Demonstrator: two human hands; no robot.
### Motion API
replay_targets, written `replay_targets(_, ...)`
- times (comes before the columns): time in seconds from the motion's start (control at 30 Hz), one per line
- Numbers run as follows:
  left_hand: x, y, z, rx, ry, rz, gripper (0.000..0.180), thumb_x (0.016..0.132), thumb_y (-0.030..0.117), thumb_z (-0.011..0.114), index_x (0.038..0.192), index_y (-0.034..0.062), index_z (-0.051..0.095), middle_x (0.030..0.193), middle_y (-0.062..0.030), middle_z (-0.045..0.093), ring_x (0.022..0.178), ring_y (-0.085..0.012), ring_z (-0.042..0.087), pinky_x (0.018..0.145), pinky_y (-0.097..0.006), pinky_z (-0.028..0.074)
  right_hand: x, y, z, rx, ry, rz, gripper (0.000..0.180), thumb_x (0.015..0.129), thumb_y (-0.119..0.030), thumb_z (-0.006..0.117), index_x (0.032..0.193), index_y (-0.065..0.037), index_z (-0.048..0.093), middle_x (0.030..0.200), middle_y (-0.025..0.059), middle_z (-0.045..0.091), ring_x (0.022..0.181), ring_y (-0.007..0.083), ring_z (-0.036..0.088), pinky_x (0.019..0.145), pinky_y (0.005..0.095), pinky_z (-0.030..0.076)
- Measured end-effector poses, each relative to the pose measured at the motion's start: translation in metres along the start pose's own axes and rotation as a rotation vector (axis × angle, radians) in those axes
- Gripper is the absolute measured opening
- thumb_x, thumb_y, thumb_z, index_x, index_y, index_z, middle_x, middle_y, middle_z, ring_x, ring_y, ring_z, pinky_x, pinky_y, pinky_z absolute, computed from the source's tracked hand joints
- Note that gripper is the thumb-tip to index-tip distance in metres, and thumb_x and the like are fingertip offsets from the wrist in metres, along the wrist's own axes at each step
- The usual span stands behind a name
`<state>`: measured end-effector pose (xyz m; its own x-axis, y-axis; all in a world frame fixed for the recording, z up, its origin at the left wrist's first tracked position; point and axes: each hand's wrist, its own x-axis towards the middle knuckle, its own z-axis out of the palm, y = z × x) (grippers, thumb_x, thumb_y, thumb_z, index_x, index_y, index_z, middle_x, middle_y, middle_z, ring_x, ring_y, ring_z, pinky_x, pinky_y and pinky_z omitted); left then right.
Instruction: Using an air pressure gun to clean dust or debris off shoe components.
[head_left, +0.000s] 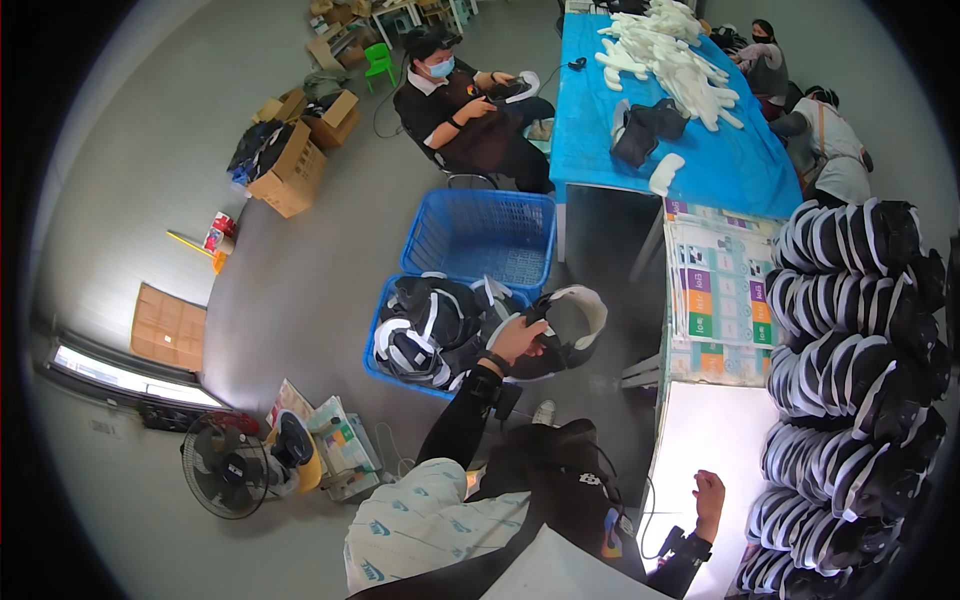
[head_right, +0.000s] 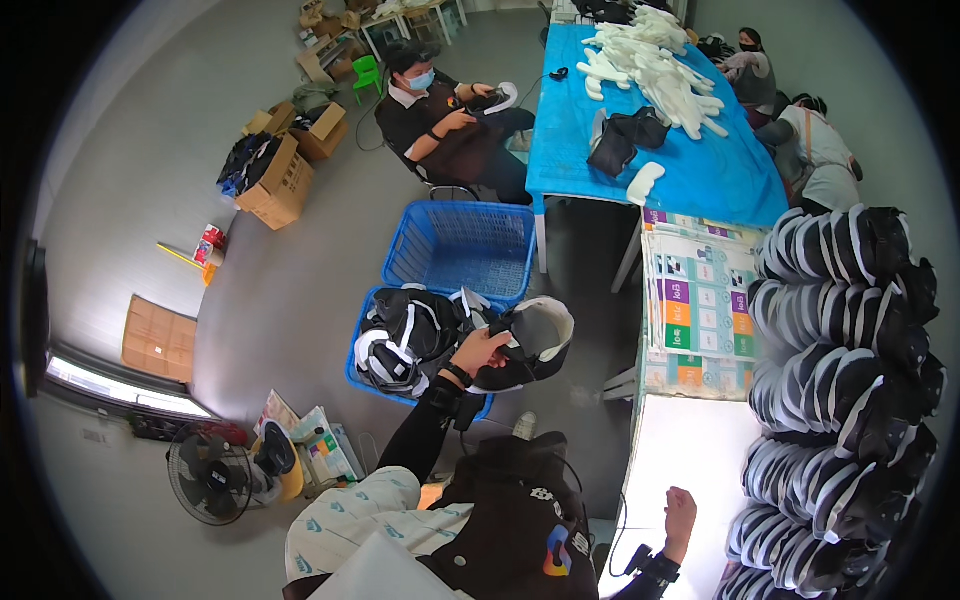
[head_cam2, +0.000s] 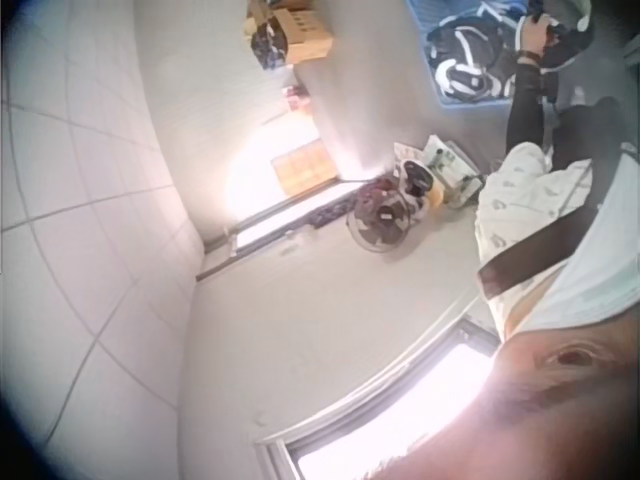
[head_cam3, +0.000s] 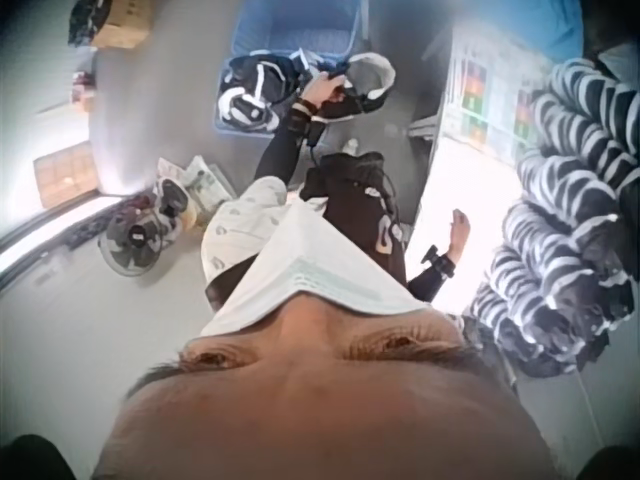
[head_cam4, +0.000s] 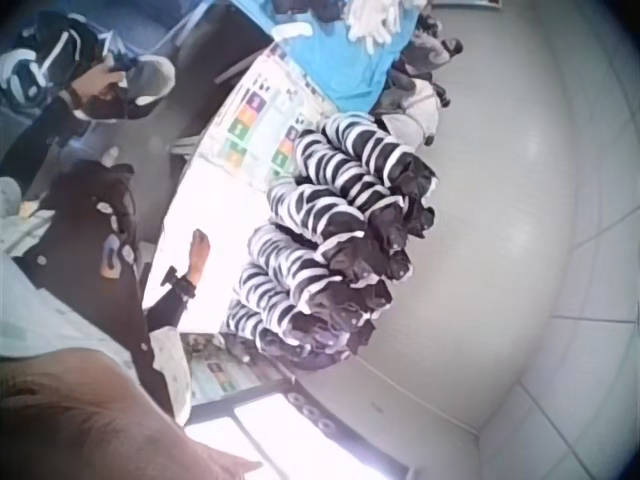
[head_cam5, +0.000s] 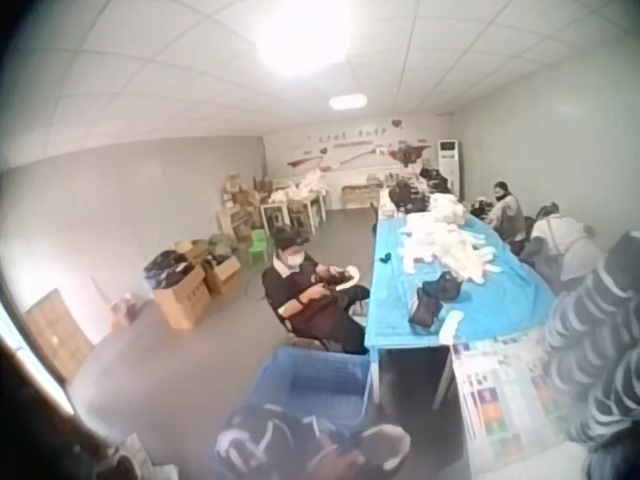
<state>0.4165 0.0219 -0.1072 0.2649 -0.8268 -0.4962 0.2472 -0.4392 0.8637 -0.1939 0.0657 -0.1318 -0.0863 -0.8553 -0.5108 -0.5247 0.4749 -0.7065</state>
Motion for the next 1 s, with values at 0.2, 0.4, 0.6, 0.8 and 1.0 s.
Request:
replay_targets(0.2,-0.016,-0.026,-0.008,-0.029,0.013,-0.016,0.032,0.099,0.034,0.068,0.102,0.0023,0.068,0.079,-0.0084,0.073,0.060,-0.0166,0.069,0.053,-0.026,0.052,-0.009,0.007,-0.010,-0.033,0.030,-0.037,0.026,0.102,-0.019,0.063,0.121,-0.002,0.070,0.105,0.0055,0.074,0.093,0.0128,0.068,0.074,0.0294,0.056)
replay_targets(0.4,-0.027,-0.033,-0.014,-0.064,0.007,-0.017,0.033,0.099,0.034,0.067,0.106,0.0024,0.067,0.080,-0.0087,0.073,0.060,-0.0170,0.069,0.054,-0.027,0.052,-0.012,0.009,0.003,-0.047,0.000,-0.077,0.026,0.101,-0.017,0.064,0.121,-0.002,0.070,0.105,0.0052,0.075,0.092,0.0123,0.068,0.074,0.0280,0.055)
replay_targets(0.6,-0.028,-0.045,-0.027,-0.168,0.063,-0.043,0.022,0.100,0.027,0.068,0.101,0.0048,0.066,0.077,-0.0081,0.071,0.057,-0.0152,0.065,0.052,-0.027,0.051,-0.015,-0.015,0.025,-0.069,-0.055,-0.089,0.025,0.099,-0.016,0.069,0.119,-0.002,0.071,0.104,0.0059,0.075,0.093,0.0138,0.069,0.075,0.0287,0.056)
replay_targets(0.8,-0.017,-0.060,-0.034,-0.160,0.090,-0.057,0.024,0.101,0.027,0.068,0.099,0.0028,0.067,0.077,-0.0089,0.071,0.057,-0.0156,0.065,0.052,-0.027,0.050,-0.012,-0.030,0.035,-0.109,-0.061,-0.119,0.026,0.098,-0.017,0.070,0.120,-0.002,0.071,0.102,0.0062,0.075,0.092,0.0144,0.070,0.075,0.0295,0.057)
replay_targets(1.0,-0.019,-0.057,-0.030,-0.171,0.051,-0.053,0.027,0.100,0.029,0.069,0.098,0.0026,0.067,0.077,-0.0094,0.071,0.057,-0.0156,0.065,0.052,-0.027,0.050,-0.013,-0.036,0.036,-0.097,-0.067,-0.136,0.028,0.097,-0.018,0.070,0.120,-0.002,0.071,0.104,0.0070,0.075,0.093,0.0151,0.070,0.077,0.0295,0.057)
